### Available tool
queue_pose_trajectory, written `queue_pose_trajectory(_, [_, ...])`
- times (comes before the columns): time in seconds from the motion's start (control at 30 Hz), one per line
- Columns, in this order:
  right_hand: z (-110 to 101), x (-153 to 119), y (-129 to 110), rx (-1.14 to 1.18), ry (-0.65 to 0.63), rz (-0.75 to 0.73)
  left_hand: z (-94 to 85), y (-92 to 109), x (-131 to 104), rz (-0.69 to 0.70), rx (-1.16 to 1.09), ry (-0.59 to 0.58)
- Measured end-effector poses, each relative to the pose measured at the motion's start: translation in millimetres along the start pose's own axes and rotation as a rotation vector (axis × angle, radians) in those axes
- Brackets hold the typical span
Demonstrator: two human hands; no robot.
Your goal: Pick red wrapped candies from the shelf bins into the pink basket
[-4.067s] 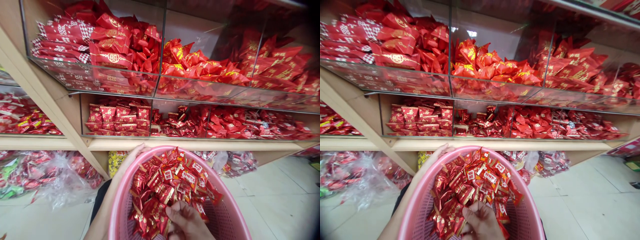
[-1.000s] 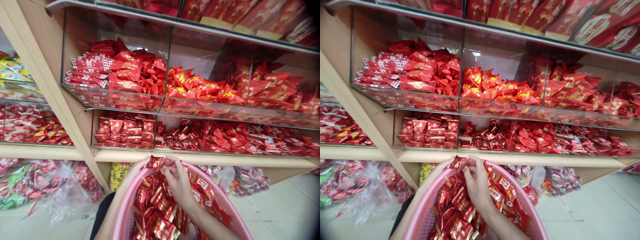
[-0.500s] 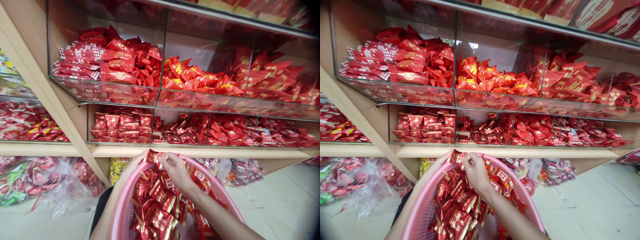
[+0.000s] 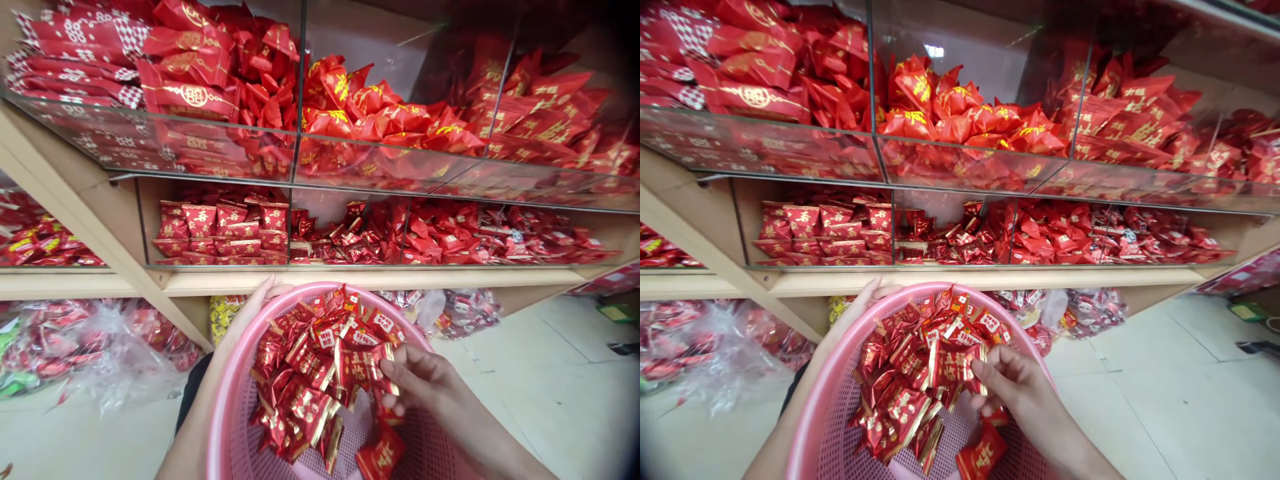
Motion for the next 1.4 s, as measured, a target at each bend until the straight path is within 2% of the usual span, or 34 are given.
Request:
queue_pose_trajectory(0.13, [12.6,-3.1,12.8,0.009,-0.058,0.036,2.4,1.6,-2.3,0.014,0.015,-0.018])
queue_pose_trajectory(0.3, [52.6,7.5,9.6,-0.017,-0.183,0.032,-1.9,2.9,0.3,0.025,0.019,-0.008])
queue_pose_trajectory(0.4, [69.7,16.9,3.4,-0.066,-0.232,0.038,-3.8,3.3,3.0,0.034,0.021,-0.011])
queue_pose_trajectory(0.47, [76.1,24.4,0.5,-0.119,-0.281,0.041,-5.4,3.4,4.6,0.046,0.019,-0.007])
queue_pose_trajectory(0.63, [88.7,43.1,1.1,-0.237,-0.509,0.084,-9.7,2.0,7.6,0.070,0.015,0.005])
queue_pose_trajectory(0.7, [91.2,52.5,-0.1,-0.293,-0.541,0.088,-11.1,1.0,8.2,0.072,0.015,0.005])
queue_pose_trajectory(0.93, [93.5,80.3,-0.8,-0.427,-0.439,0.058,-9.5,1.5,8.2,0.053,0.026,-0.030])
queue_pose_trajectory(1.03, [90.1,82.6,1.4,-0.451,-0.365,0.007,-8.3,2.6,9.8,0.037,0.033,-0.046])
queue_pose_trajectory(1.13, [81.7,80.8,-7.7,-0.560,-0.307,-0.076,-9.4,2.6,11.8,0.026,0.033,-0.048])
queue_pose_trajectory(1.2, [73.0,80.7,-24.2,-0.673,-0.283,-0.143,-10.9,2.2,12.8,0.024,0.029,-0.045])
queue_pose_trajectory(1.27, [60.8,84.9,-51.4,-0.818,-0.238,-0.257,-12.0,1.9,13.7,0.026,0.025,-0.041])
queue_pose_trajectory(1.4, [26.8,108.3,-113.6,-1.280,-0.039,-0.539,-13.0,0.7,16.8,0.031,0.013,-0.051])
Point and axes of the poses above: each hand's wrist, its own x-axis towards the middle knuckle, its own z-axis out of the palm, y = z × x, the point moved 7 cm from there along x, towards the middle knuckle, and after that the axes turned 11 degrees about -z, right-handed, at the moved point
